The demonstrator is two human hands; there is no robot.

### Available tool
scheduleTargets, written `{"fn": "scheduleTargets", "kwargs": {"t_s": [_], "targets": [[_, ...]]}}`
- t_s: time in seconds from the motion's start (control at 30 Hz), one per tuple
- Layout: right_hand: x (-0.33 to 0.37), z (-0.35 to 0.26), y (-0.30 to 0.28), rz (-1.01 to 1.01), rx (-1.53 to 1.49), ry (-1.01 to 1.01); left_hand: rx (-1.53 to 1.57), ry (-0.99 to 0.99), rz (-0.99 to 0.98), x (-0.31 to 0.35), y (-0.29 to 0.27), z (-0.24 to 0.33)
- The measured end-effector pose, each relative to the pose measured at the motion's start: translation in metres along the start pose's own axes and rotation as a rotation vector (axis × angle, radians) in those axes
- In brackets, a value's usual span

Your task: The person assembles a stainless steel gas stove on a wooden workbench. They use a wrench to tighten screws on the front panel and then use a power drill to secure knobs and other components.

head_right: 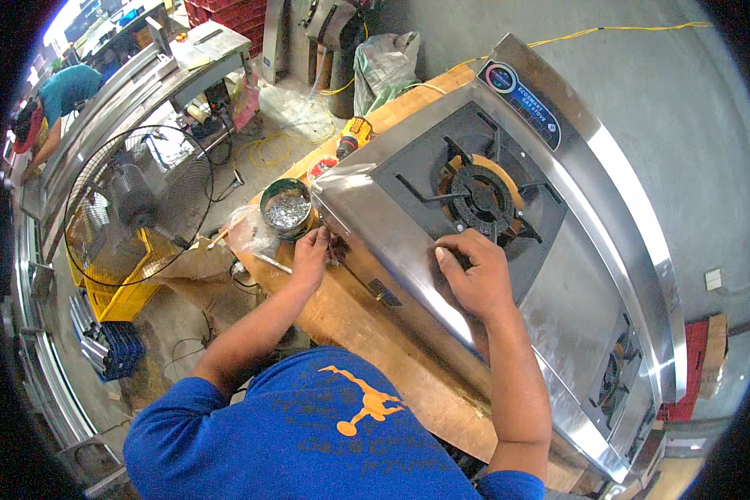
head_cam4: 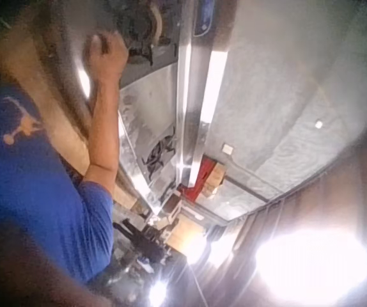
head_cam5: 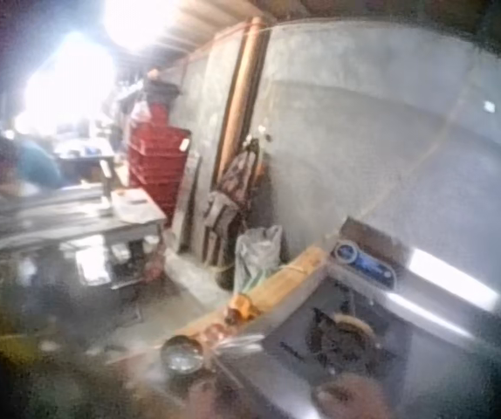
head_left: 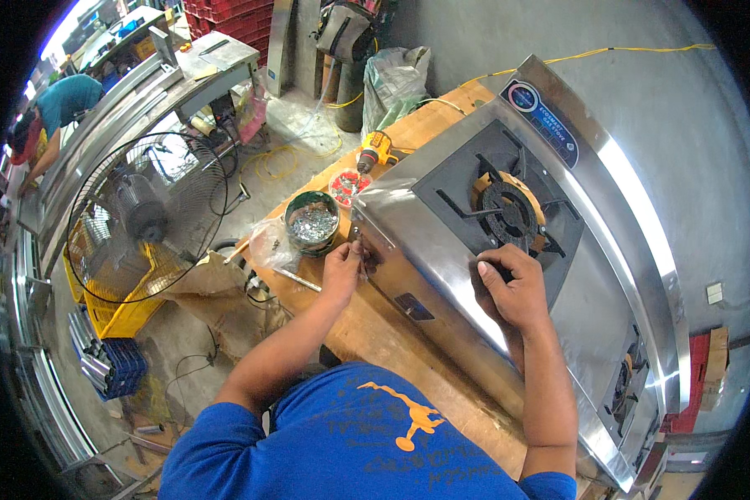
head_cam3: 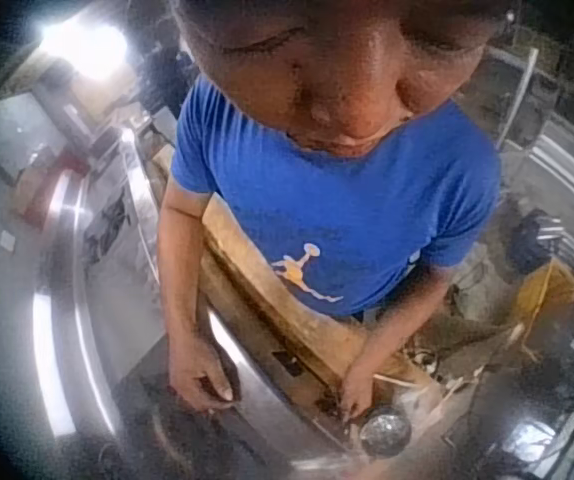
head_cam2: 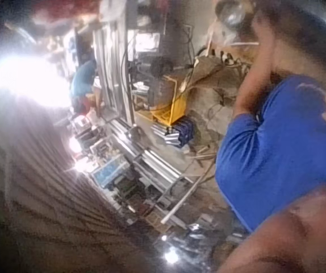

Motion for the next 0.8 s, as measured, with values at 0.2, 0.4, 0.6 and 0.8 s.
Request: {"fn": "scheduleTargets", "kwargs": {"t_s": [0.2, 0.4, 0.6, 0.8], "targets": [[0.010, 0.000, -0.006, 0.011, 0.005, 0.036, -0.669, 0.266, 0.042, 0.009, -0.004, 0.032], [0.007, 0.014, -0.015, 0.012, -0.032, -0.049, -1.297, 0.489, -0.038, 0.019, 0.011, 0.059], [0.004, 0.032, -0.029, 0.009, -0.020, -0.104, -0.971, 0.295, -0.007, 0.010, 0.015, 0.043], [0.000, 0.047, -0.036, 0.002, -0.060, -0.129, -0.873, 0.387, 0.090, -0.006, 0.022, 0.015]]}}
Point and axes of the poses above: each hand's wrist, its own x-axis away from the middle knuckle, its own y-axis out of the palm, z = x × y, the point moved 4 cm from there along -x, towards the middle knuckle, and after that the axes turned 5 degrees about -z, right-handed, at the moved point
